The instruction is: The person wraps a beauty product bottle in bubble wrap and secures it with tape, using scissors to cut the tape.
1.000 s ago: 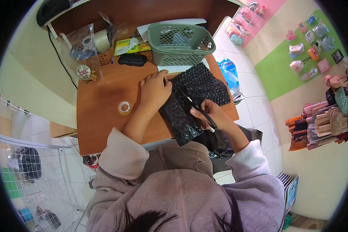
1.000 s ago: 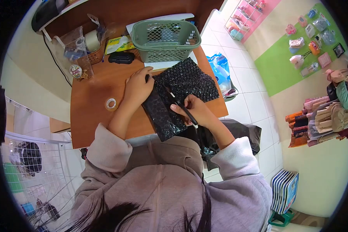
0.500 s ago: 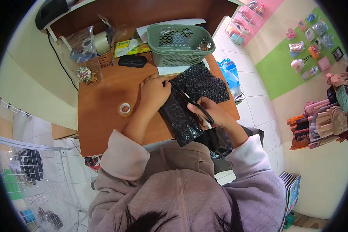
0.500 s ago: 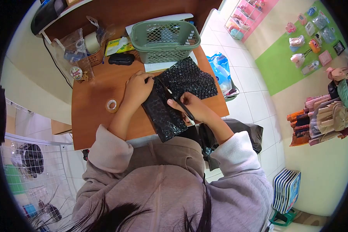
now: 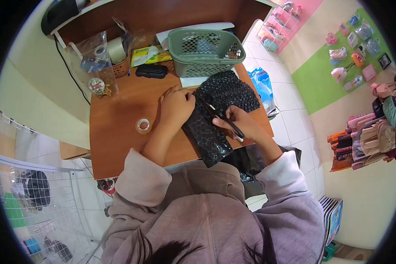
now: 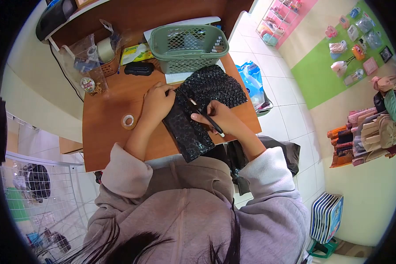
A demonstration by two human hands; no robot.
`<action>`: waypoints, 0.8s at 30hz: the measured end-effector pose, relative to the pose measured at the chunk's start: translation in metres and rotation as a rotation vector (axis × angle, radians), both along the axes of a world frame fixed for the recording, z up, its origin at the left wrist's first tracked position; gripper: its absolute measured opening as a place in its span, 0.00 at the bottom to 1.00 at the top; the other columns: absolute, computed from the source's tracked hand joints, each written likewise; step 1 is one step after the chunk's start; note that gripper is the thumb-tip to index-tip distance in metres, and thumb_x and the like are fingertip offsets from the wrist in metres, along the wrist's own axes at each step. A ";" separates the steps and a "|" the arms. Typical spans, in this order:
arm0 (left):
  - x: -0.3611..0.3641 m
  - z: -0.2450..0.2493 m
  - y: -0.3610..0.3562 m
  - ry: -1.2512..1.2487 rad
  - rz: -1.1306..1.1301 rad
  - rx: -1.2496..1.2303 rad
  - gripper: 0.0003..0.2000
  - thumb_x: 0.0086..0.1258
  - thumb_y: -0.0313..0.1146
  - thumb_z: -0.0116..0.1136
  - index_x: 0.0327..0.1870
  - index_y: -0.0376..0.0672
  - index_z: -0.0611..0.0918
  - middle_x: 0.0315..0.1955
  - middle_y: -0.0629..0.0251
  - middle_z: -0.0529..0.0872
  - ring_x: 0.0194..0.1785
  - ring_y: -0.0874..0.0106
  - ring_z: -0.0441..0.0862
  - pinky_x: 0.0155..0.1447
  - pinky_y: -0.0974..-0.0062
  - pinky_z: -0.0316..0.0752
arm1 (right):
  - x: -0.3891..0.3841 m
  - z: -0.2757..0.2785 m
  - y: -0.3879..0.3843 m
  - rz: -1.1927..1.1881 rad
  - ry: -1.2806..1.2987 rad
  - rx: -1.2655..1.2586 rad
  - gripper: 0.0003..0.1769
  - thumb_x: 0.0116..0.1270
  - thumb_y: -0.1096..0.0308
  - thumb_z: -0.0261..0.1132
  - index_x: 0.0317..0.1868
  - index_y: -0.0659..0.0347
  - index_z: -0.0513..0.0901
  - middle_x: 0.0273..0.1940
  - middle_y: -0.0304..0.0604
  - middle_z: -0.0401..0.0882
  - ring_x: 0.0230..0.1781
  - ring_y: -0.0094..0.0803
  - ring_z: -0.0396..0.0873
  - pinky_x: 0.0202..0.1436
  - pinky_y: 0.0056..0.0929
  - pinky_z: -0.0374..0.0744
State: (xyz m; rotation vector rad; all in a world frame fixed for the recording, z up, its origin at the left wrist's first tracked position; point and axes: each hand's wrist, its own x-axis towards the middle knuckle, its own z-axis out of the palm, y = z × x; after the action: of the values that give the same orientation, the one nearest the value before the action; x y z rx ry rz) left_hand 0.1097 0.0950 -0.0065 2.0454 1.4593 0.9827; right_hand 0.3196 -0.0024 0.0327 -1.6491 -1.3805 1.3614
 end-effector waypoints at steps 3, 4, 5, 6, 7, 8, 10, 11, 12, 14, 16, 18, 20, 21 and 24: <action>0.000 0.001 0.000 -0.001 0.002 0.000 0.12 0.66 0.36 0.59 0.42 0.42 0.91 0.46 0.54 0.88 0.54 0.53 0.83 0.61 0.51 0.73 | -0.004 0.008 0.000 -0.002 0.021 -0.043 0.32 0.64 0.43 0.77 0.38 0.59 0.68 0.18 0.36 0.72 0.11 0.21 0.72 0.13 0.20 0.68; 0.000 0.000 0.000 0.001 0.003 0.005 0.12 0.66 0.36 0.59 0.42 0.42 0.91 0.46 0.54 0.88 0.55 0.53 0.83 0.61 0.51 0.73 | -0.005 0.010 -0.001 -0.005 0.028 -0.065 0.32 0.65 0.42 0.76 0.39 0.60 0.69 0.18 0.36 0.73 0.12 0.21 0.72 0.13 0.21 0.69; 0.000 -0.001 0.000 0.002 0.003 0.009 0.12 0.66 0.36 0.59 0.42 0.42 0.91 0.46 0.54 0.88 0.55 0.53 0.83 0.61 0.51 0.73 | -0.006 0.010 0.000 -0.002 0.021 -0.063 0.32 0.65 0.41 0.76 0.39 0.60 0.69 0.18 0.36 0.73 0.12 0.21 0.73 0.14 0.21 0.69; 0.000 -0.002 0.001 -0.003 -0.001 0.013 0.12 0.66 0.36 0.59 0.42 0.42 0.91 0.46 0.54 0.88 0.55 0.53 0.83 0.60 0.51 0.73 | -0.006 0.009 0.001 0.001 0.014 -0.061 0.33 0.65 0.40 0.75 0.39 0.60 0.70 0.18 0.36 0.73 0.12 0.21 0.73 0.14 0.21 0.70; -0.001 -0.004 0.002 -0.007 -0.007 0.016 0.12 0.66 0.36 0.59 0.42 0.42 0.91 0.46 0.54 0.88 0.55 0.53 0.83 0.60 0.51 0.73 | -0.007 0.007 0.002 0.002 0.007 -0.059 0.33 0.65 0.39 0.75 0.39 0.61 0.70 0.19 0.37 0.74 0.12 0.22 0.73 0.14 0.21 0.70; 0.000 -0.005 0.003 -0.012 -0.015 0.019 0.12 0.67 0.36 0.58 0.42 0.42 0.91 0.46 0.55 0.88 0.55 0.53 0.83 0.60 0.51 0.73 | -0.008 0.006 0.004 0.000 -0.001 -0.053 0.33 0.64 0.39 0.75 0.38 0.60 0.70 0.19 0.36 0.74 0.12 0.22 0.73 0.14 0.21 0.70; 0.000 -0.005 0.003 -0.022 -0.017 0.012 0.12 0.67 0.37 0.58 0.42 0.42 0.91 0.46 0.55 0.88 0.55 0.53 0.83 0.61 0.50 0.72 | -0.009 0.003 0.009 -0.006 -0.017 -0.036 0.33 0.63 0.40 0.77 0.37 0.60 0.70 0.19 0.36 0.74 0.12 0.22 0.73 0.14 0.21 0.70; -0.001 -0.005 0.003 -0.026 -0.018 0.009 0.12 0.68 0.37 0.58 0.42 0.42 0.91 0.46 0.55 0.88 0.55 0.52 0.83 0.61 0.50 0.72 | -0.007 -0.002 0.011 0.005 -0.036 -0.013 0.33 0.62 0.39 0.77 0.37 0.60 0.70 0.19 0.36 0.74 0.12 0.21 0.73 0.14 0.21 0.69; -0.001 -0.005 0.003 -0.027 -0.023 0.008 0.12 0.68 0.37 0.58 0.42 0.43 0.91 0.47 0.55 0.88 0.56 0.52 0.83 0.61 0.50 0.72 | -0.006 -0.006 0.013 0.016 -0.056 0.011 0.34 0.62 0.39 0.77 0.37 0.60 0.71 0.20 0.36 0.75 0.12 0.21 0.73 0.14 0.20 0.68; -0.002 -0.005 0.003 -0.032 -0.030 0.007 0.12 0.68 0.37 0.58 0.43 0.43 0.91 0.47 0.55 0.88 0.56 0.52 0.82 0.61 0.49 0.72 | -0.003 -0.009 0.014 0.032 -0.083 0.040 0.34 0.61 0.39 0.78 0.38 0.61 0.71 0.20 0.36 0.75 0.13 0.22 0.73 0.15 0.22 0.69; -0.003 -0.004 0.003 -0.013 -0.034 0.002 0.13 0.68 0.37 0.58 0.44 0.43 0.91 0.47 0.56 0.88 0.57 0.53 0.82 0.62 0.50 0.71 | -0.002 -0.006 0.010 0.044 -0.098 0.048 0.34 0.59 0.41 0.80 0.39 0.63 0.72 0.20 0.37 0.75 0.15 0.27 0.76 0.18 0.26 0.73; -0.004 -0.002 0.002 0.010 -0.037 0.004 0.13 0.69 0.37 0.57 0.45 0.43 0.91 0.48 0.56 0.88 0.57 0.53 0.82 0.63 0.50 0.70 | -0.007 0.001 -0.001 0.024 -0.443 0.235 0.34 0.56 0.43 0.81 0.41 0.64 0.75 0.23 0.43 0.79 0.24 0.38 0.82 0.30 0.35 0.80; -0.005 0.000 0.001 0.036 -0.042 0.011 0.13 0.69 0.37 0.57 0.46 0.43 0.90 0.49 0.56 0.87 0.58 0.54 0.82 0.64 0.51 0.70 | -0.009 0.003 -0.009 0.018 -0.618 0.341 0.32 0.55 0.47 0.81 0.43 0.64 0.77 0.27 0.48 0.82 0.32 0.47 0.85 0.40 0.41 0.83; -0.005 0.000 0.001 0.038 -0.043 0.007 0.13 0.69 0.37 0.57 0.46 0.44 0.90 0.49 0.56 0.87 0.58 0.54 0.82 0.64 0.51 0.69 | -0.008 0.003 -0.012 0.025 -0.620 0.354 0.30 0.56 0.49 0.81 0.45 0.63 0.78 0.29 0.49 0.83 0.35 0.50 0.85 0.43 0.43 0.82; -0.004 0.000 0.001 0.041 -0.044 -0.006 0.13 0.69 0.37 0.57 0.47 0.45 0.90 0.50 0.57 0.87 0.59 0.54 0.81 0.65 0.51 0.69 | -0.008 0.009 -0.018 0.072 -0.641 0.414 0.24 0.60 0.55 0.78 0.48 0.62 0.81 0.33 0.51 0.85 0.39 0.54 0.86 0.46 0.46 0.82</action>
State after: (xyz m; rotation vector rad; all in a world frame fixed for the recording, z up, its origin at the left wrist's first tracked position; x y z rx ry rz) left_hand 0.1052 0.0959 -0.0066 2.0962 1.4293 0.9235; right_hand 0.3116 -0.0205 0.0419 -1.8189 -1.9320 0.5158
